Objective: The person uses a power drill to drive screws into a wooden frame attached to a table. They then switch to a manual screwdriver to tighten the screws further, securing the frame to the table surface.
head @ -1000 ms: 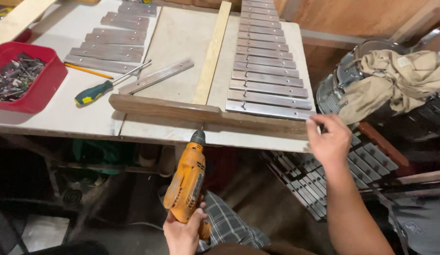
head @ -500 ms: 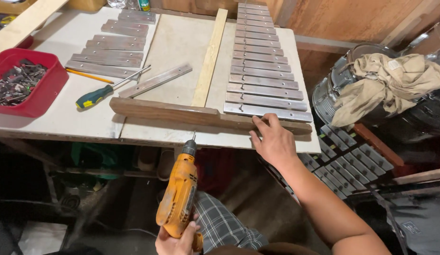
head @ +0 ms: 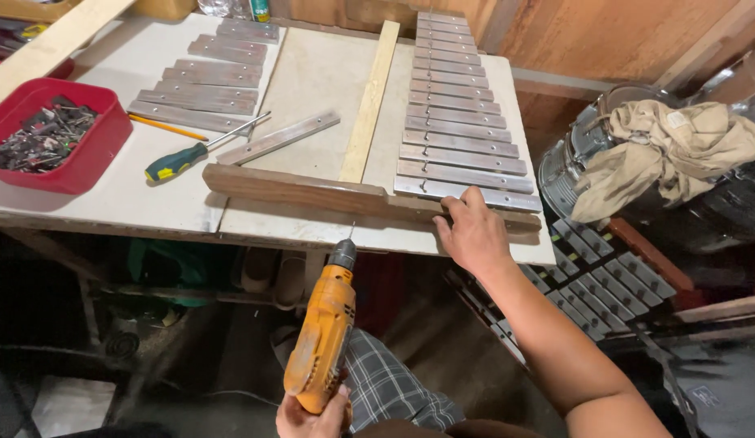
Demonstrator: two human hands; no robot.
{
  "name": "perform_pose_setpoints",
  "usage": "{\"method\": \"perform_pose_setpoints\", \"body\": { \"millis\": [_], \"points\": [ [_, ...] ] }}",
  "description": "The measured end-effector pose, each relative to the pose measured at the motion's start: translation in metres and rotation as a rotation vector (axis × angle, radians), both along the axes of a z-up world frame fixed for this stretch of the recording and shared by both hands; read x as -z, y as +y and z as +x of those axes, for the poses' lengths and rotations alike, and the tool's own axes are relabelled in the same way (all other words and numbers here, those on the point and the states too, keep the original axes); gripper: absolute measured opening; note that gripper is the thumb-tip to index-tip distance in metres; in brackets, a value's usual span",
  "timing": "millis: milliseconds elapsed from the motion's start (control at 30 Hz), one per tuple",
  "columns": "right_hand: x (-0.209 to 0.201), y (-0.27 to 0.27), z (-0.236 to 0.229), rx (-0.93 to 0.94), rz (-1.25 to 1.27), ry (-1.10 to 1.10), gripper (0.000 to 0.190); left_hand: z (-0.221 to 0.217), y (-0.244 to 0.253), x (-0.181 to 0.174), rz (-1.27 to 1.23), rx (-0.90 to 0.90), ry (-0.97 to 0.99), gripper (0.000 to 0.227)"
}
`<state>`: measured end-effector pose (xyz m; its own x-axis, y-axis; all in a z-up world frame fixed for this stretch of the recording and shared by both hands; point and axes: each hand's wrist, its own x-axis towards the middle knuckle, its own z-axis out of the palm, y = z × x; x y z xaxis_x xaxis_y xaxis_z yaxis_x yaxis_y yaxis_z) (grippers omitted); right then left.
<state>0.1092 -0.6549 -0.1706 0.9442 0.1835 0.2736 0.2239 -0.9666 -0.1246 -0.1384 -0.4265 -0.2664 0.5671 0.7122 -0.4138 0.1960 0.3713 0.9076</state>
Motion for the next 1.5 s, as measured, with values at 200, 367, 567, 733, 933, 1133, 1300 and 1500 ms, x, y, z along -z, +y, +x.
{"method": "perform_pose_setpoints", "body": {
  "millis": [200,367,567,733,933,1133,1300,1500],
  "points": [
    [0.006,-0.005,-0.002,-0.019,0.016,-0.013,0.040,-0.005,0.002,-0.012,-0.113,-0.037,-0.156,0.057],
    [0.000,-0.003,-0.009,-0.015,0.011,0.007,0.043,-0.011,0.003,-0.030,-0.059,-0.079,-0.057,0.052],
    [-0.001,-0.004,-0.015,-0.032,0.007,-0.004,0.042,-0.020,0.006,-0.014,0.070,-0.064,-0.275,0.056],
    [0.000,-0.004,-0.018,-0.034,0.020,0.008,0.043,-0.025,0.008,-0.020,0.096,-0.059,-0.272,0.047],
    [0.000,-0.005,-0.024,-0.051,0.012,-0.003,0.043,-0.030,0.011,0.001,0.132,0.014,-0.338,0.050],
    [0.008,-0.009,-0.032,-0.093,0.015,-0.080,0.038,-0.035,0.007,0.018,0.075,-0.063,-0.295,0.056],
    [0.006,-0.009,-0.034,-0.093,0.006,-0.070,0.037,-0.037,0.004,0.032,0.150,-0.103,-0.283,0.067],
    [-0.001,-0.009,-0.036,-0.113,-0.031,-0.053,0.041,-0.041,0.011,-0.005,0.182,0.034,-0.053,0.048]
  ]
}}
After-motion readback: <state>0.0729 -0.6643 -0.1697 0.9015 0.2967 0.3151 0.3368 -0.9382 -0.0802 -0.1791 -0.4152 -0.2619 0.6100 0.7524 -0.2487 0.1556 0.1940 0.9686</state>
